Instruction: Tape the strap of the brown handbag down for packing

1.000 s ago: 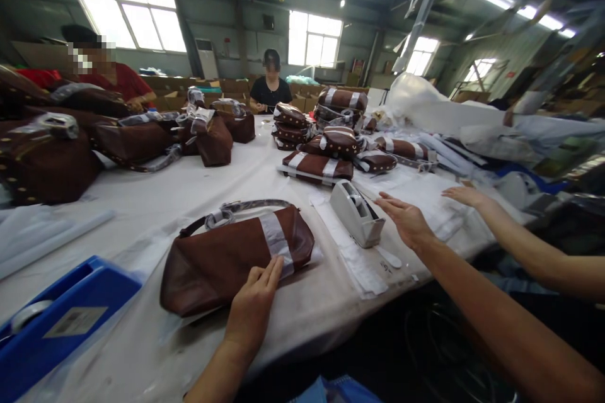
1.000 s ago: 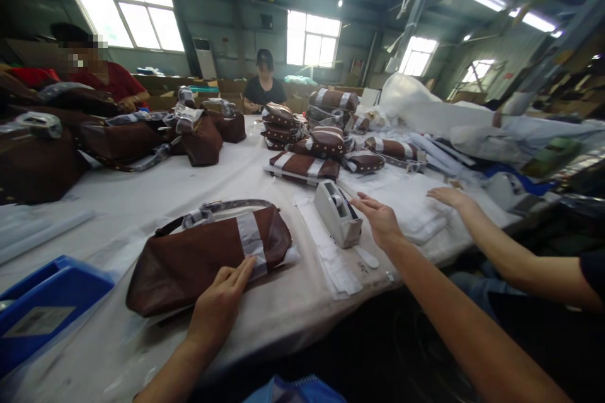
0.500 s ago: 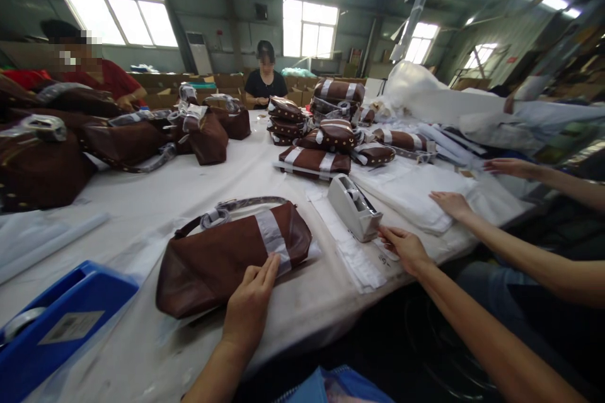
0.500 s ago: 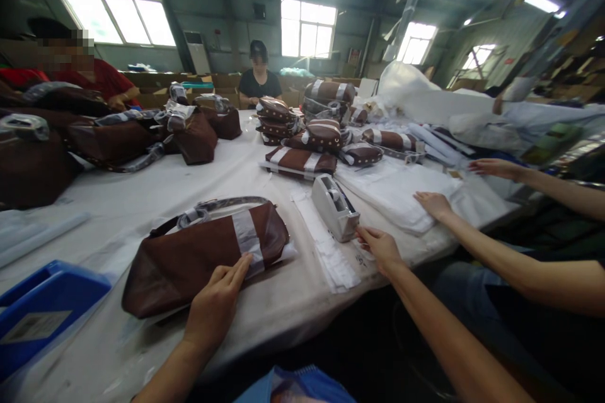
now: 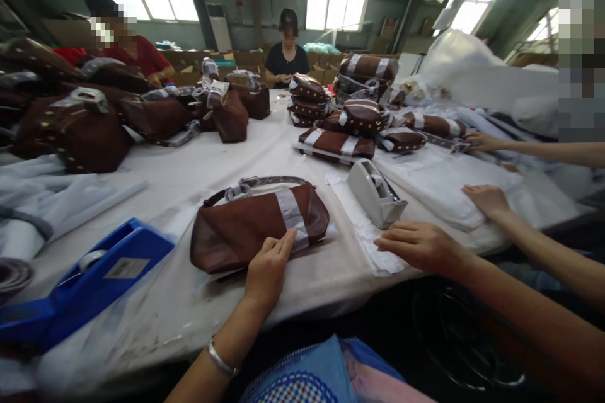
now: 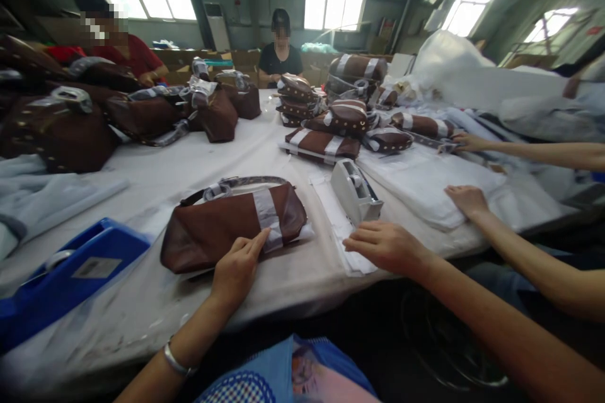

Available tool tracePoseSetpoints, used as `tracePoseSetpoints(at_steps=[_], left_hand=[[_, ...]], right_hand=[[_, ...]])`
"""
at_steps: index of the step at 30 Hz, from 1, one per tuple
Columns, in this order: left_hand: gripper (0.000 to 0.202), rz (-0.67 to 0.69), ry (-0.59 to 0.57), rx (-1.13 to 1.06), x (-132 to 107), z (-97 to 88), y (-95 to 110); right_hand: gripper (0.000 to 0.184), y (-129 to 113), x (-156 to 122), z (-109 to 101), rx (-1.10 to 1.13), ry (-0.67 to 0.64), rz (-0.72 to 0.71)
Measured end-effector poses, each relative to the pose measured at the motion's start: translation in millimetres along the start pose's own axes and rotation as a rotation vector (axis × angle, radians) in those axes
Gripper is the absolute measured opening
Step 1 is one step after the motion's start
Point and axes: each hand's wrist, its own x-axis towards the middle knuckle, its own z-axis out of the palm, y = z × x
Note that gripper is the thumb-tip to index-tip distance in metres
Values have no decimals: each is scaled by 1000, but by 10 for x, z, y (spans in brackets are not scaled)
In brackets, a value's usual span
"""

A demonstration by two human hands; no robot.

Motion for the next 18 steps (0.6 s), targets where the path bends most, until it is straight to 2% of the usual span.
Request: tracePoseSetpoints(at_steps=[5,8,11,14,16,18], left_hand=[[60,-104,-62,-17,34,-15,30],[54,-156,-117,-28,68,-45,49],[47,-164,-123,-38,64,-91,109],[34,-167,-92,-45,31,-77,166],[23,-108,-73,-13,20,-40,138],[23,-40,-83,82,16,-52,84]], right_hand=[[27,-172,968,207,103,-80,-247],[31,-116,1506,358,101,-135,-364],[30,-62,1977,505,59,-191,-437],[25,-187,2471,709,88,-116,-556],[24,-390,2824,880,139,-33,-673],[23,-658,3147,1032,192,40,-780]])
